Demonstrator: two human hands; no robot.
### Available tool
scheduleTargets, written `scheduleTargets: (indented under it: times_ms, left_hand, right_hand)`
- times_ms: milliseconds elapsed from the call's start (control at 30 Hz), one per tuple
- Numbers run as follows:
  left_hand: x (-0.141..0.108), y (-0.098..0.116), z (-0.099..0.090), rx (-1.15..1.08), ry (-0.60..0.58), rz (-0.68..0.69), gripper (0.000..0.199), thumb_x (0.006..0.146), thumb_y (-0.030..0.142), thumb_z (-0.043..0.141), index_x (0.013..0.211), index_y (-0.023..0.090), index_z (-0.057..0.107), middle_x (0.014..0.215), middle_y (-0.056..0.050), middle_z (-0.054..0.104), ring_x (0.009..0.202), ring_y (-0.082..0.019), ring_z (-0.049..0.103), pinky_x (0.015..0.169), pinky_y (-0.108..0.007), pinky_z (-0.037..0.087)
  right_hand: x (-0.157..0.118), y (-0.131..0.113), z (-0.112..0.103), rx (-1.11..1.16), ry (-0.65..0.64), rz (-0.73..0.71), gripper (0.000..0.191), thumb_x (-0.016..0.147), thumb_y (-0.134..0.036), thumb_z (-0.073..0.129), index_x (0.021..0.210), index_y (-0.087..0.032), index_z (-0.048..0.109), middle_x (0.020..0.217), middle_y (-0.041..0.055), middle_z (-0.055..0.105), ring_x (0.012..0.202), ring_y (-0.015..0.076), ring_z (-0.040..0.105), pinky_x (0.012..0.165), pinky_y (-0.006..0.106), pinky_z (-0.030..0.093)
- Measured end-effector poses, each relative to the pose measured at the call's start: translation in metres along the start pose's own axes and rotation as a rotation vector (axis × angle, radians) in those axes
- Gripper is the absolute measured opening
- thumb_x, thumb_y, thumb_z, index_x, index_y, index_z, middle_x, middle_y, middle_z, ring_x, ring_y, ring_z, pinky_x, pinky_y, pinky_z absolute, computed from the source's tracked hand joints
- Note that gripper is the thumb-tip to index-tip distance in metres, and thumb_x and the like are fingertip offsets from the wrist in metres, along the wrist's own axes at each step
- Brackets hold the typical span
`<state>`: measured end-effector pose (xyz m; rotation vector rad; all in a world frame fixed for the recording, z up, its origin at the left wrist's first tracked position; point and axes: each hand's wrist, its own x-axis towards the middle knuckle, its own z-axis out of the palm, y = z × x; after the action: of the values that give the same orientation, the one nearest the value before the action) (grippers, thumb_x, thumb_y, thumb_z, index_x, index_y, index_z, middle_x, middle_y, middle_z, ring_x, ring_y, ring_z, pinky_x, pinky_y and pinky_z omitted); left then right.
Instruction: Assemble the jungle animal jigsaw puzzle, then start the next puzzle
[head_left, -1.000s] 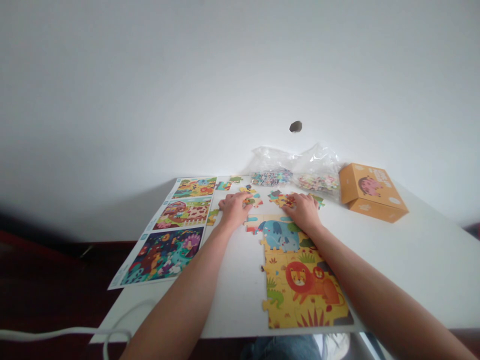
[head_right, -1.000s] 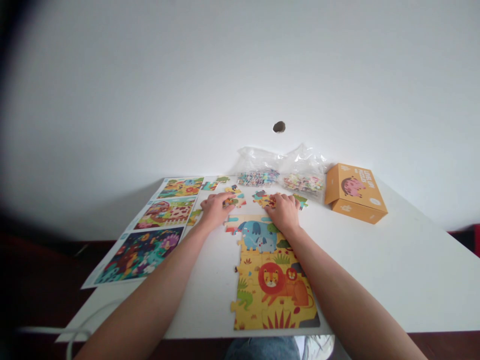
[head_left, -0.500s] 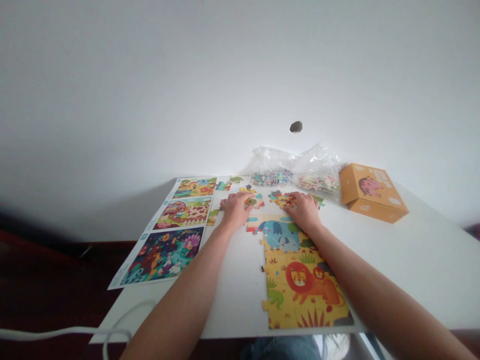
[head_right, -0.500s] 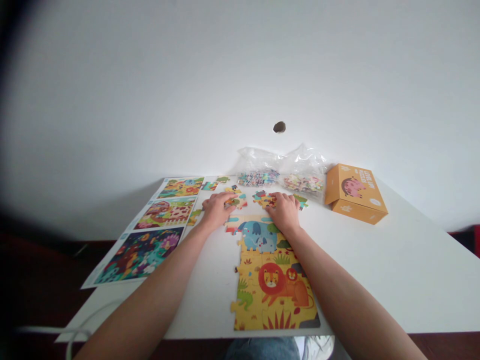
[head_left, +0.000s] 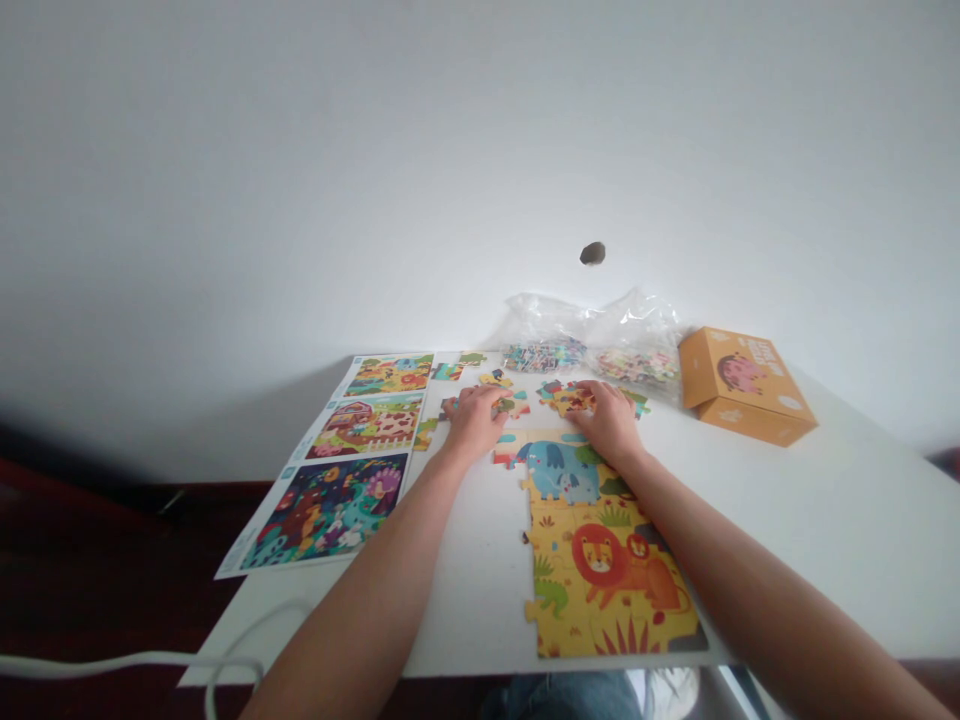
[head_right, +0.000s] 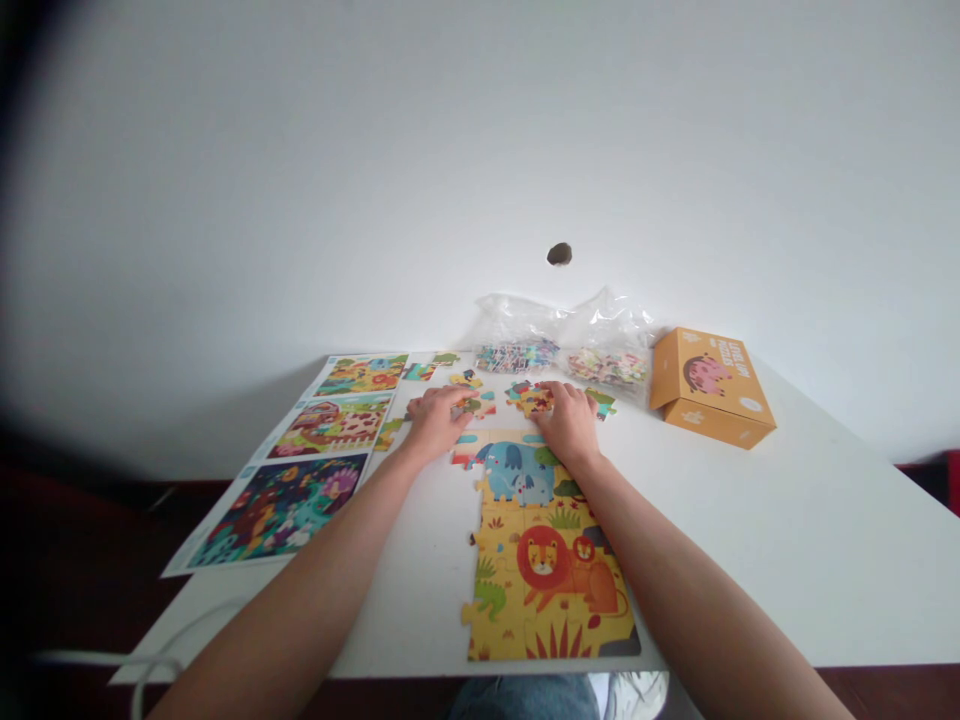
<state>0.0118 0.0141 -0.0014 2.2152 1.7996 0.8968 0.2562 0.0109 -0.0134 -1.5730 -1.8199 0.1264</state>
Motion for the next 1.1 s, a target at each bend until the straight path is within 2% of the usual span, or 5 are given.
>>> scheduleTargets:
  times_ms: [167,433,633,867,1100]
  left_hand:
    - [-0.004,0.007,0.002,0.018,0.036,0.098,0.032,0.080,0.025,0.072,0.111,0.029,0.071,0.121,-0.005,0.071,0.116,-0.031,0.056,0.106,-0.054,0.030]
    - [-0.005,0.017,0.000,-0.057,0.012,0.130,0.064,0.077,0.035,0.078,0.136,0.026,0.054,0.111,-0.005,0.074,0.120,-0.027,0.055,0.109,-0.051,0.028]
    - [-0.006,0.016,0.006,-0.140,-0.003,0.187,0.081,0.073,0.035,0.082,0.145,0.028,0.045,0.112,-0.006,0.074,0.124,-0.027,0.054,0.111,-0.052,0.031]
    - [-0.003,0.019,0.007,-0.433,0.026,0.211,0.057,0.085,0.033,0.070,0.139,0.023,0.054,0.101,-0.006,0.076,0.115,-0.024,0.061,0.110,-0.046,0.039]
    - [-0.001,0.021,0.003,-0.725,-0.012,0.076,0.047,0.085,0.027,0.064,0.131,0.017,0.061,0.096,-0.005,0.072,0.088,-0.017,0.069,0.088,-0.032,0.056]
  right_hand:
    - [0.000,-0.005,-0.001,0.185,0.050,-0.082,0.042,0.076,-0.022,0.071,0.116,-0.021,0.061,0.100,0.0061,0.069,0.084,0.0212,0.065,0.085,0.039,0.050]
    - [-0.004,-0.023,-0.011,0.332,0.101,-0.266,0.034,0.082,-0.025,0.070,0.115,-0.024,0.060,0.106,0.0062,0.065,0.086,0.0199,0.065,0.084,0.038,0.054]
    - [-0.010,-0.032,-0.012,0.493,0.111,-0.243,0.028,0.085,-0.039,0.070,0.109,-0.025,0.062,0.105,0.0060,0.062,0.085,0.0185,0.063,0.082,0.037,0.057]
    - [-0.011,-0.027,-0.001,0.678,0.000,-0.115,0.030,0.085,-0.047,0.069,0.102,-0.023,0.060,0.093,0.0046,0.063,0.085,0.0191,0.065,0.082,0.040,0.059]
    - [-0.013,-0.028,-0.002,0.743,-0.067,-0.150,0.027,0.086,-0.037,0.069,0.107,-0.024,0.057,0.103,0.0047,0.065,0.089,0.0178,0.067,0.087,0.039,0.057]
